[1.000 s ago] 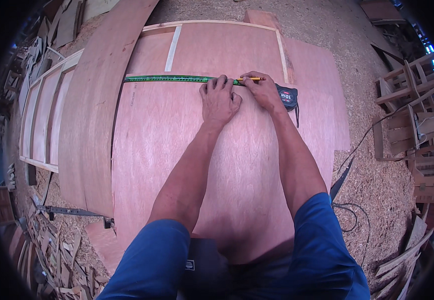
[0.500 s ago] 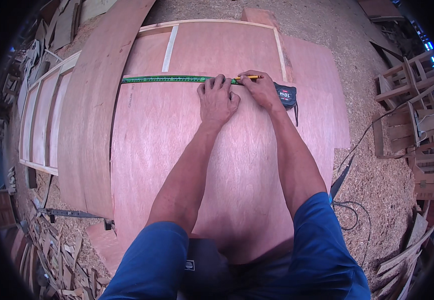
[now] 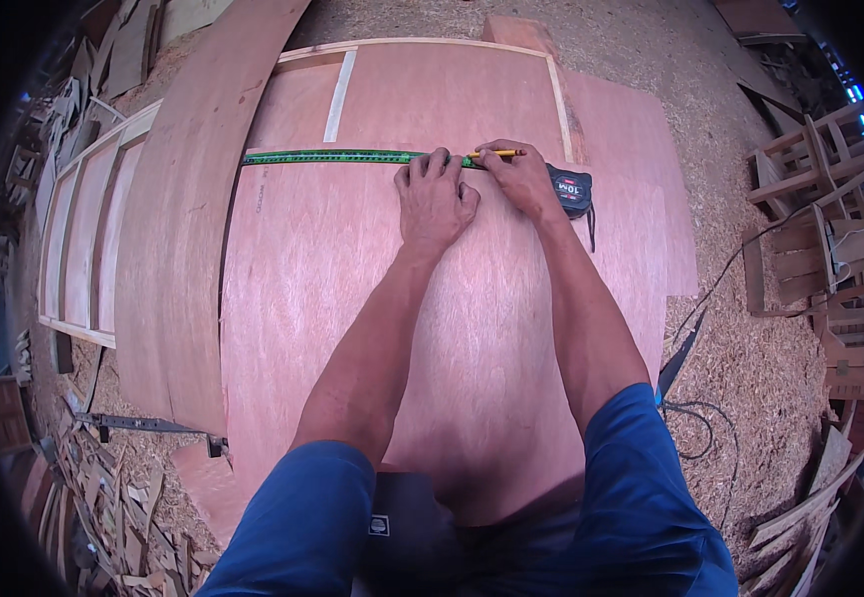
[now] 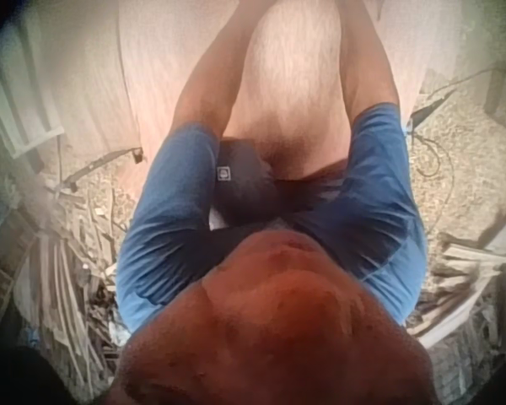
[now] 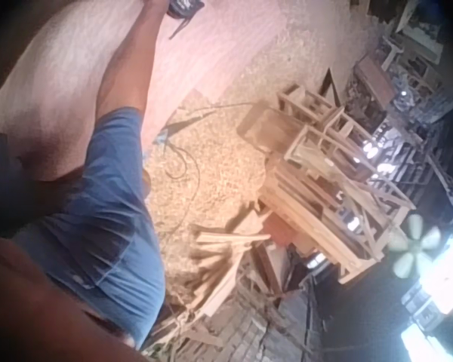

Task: Use a hand saw and measuring tape to cut and mark plywood sheets in a woodworking shop.

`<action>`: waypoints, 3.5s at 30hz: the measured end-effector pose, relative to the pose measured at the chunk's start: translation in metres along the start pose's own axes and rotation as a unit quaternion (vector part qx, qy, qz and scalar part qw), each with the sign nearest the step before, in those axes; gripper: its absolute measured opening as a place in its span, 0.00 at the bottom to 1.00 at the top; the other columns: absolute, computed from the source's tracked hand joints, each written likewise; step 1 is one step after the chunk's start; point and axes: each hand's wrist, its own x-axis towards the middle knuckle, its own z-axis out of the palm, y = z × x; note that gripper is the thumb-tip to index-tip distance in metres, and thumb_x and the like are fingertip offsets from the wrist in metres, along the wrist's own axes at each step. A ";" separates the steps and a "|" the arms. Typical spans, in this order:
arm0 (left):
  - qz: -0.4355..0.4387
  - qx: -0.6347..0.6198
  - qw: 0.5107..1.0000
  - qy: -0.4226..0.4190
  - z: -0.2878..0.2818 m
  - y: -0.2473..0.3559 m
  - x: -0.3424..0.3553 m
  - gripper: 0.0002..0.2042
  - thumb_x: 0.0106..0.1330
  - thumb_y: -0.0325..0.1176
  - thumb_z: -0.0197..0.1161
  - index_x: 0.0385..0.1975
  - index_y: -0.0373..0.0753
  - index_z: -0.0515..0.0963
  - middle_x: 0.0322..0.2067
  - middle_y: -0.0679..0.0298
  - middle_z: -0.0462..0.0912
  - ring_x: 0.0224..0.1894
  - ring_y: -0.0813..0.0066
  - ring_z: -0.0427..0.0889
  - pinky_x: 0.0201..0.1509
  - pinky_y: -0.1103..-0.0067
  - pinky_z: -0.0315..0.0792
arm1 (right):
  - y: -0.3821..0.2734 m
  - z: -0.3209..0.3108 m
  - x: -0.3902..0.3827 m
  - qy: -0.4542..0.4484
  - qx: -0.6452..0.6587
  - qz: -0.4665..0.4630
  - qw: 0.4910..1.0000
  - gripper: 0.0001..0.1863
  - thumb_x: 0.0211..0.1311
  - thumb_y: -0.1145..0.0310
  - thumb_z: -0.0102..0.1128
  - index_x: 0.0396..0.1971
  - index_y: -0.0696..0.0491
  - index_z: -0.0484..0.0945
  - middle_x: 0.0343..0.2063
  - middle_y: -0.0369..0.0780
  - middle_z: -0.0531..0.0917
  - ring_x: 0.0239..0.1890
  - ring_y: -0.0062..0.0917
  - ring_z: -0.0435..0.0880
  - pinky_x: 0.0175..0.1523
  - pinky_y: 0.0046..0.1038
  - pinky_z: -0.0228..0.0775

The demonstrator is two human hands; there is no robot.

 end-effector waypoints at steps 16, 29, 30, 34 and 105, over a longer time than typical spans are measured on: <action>-0.002 -0.002 1.000 -0.006 -0.002 0.001 0.000 0.23 0.60 0.38 0.59 0.55 0.37 0.81 0.57 0.59 0.77 0.62 0.58 0.72 0.70 0.55 0.60 | -0.009 -0.003 -0.037 0.232 -0.243 -0.143 0.931 0.18 0.68 0.63 0.66 0.56 0.47 0.84 0.43 0.43 0.90 0.52 0.42 0.85 0.61 0.48 0.71; 0.112 0.059 0.991 0.040 -0.013 0.014 -0.012 0.30 0.57 0.33 0.65 0.64 0.47 0.73 0.72 0.57 0.65 0.79 0.57 0.56 0.82 0.47 0.41 | -0.039 -0.013 -0.108 0.046 -0.385 -0.007 0.922 0.16 0.63 0.66 0.63 0.51 0.43 0.84 0.49 0.43 0.85 0.52 0.46 0.82 0.49 0.47 0.82; 0.123 0.064 0.990 0.023 -0.016 0.016 -0.013 0.35 0.58 0.33 0.64 0.71 0.50 0.69 0.76 0.56 0.60 0.81 0.57 0.50 0.82 0.45 0.36 | -0.044 -0.010 -0.117 0.043 -0.371 0.031 0.927 0.15 0.64 0.65 0.63 0.50 0.45 0.83 0.48 0.43 0.85 0.52 0.47 0.82 0.50 0.47 0.82; 0.230 0.084 0.969 0.032 -0.034 0.017 -0.043 0.34 0.68 0.41 0.61 0.76 0.53 0.64 0.79 0.55 0.54 0.83 0.54 0.46 0.82 0.44 0.33 | -0.051 -0.031 -0.153 0.076 -0.359 0.089 0.926 0.14 0.65 0.64 0.63 0.50 0.45 0.82 0.49 0.43 0.85 0.52 0.48 0.83 0.51 0.48 0.81; -0.549 -0.413 0.616 -0.385 -0.412 -0.135 -0.413 0.28 0.76 0.44 0.59 0.70 0.34 0.71 0.65 0.53 0.78 0.65 0.57 0.78 0.69 0.61 0.72 | -0.246 0.051 -0.266 0.044 -0.041 0.163 0.985 0.29 0.69 0.72 0.57 0.68 0.64 0.70 0.56 0.62 0.81 0.59 0.45 0.84 0.63 0.35 0.73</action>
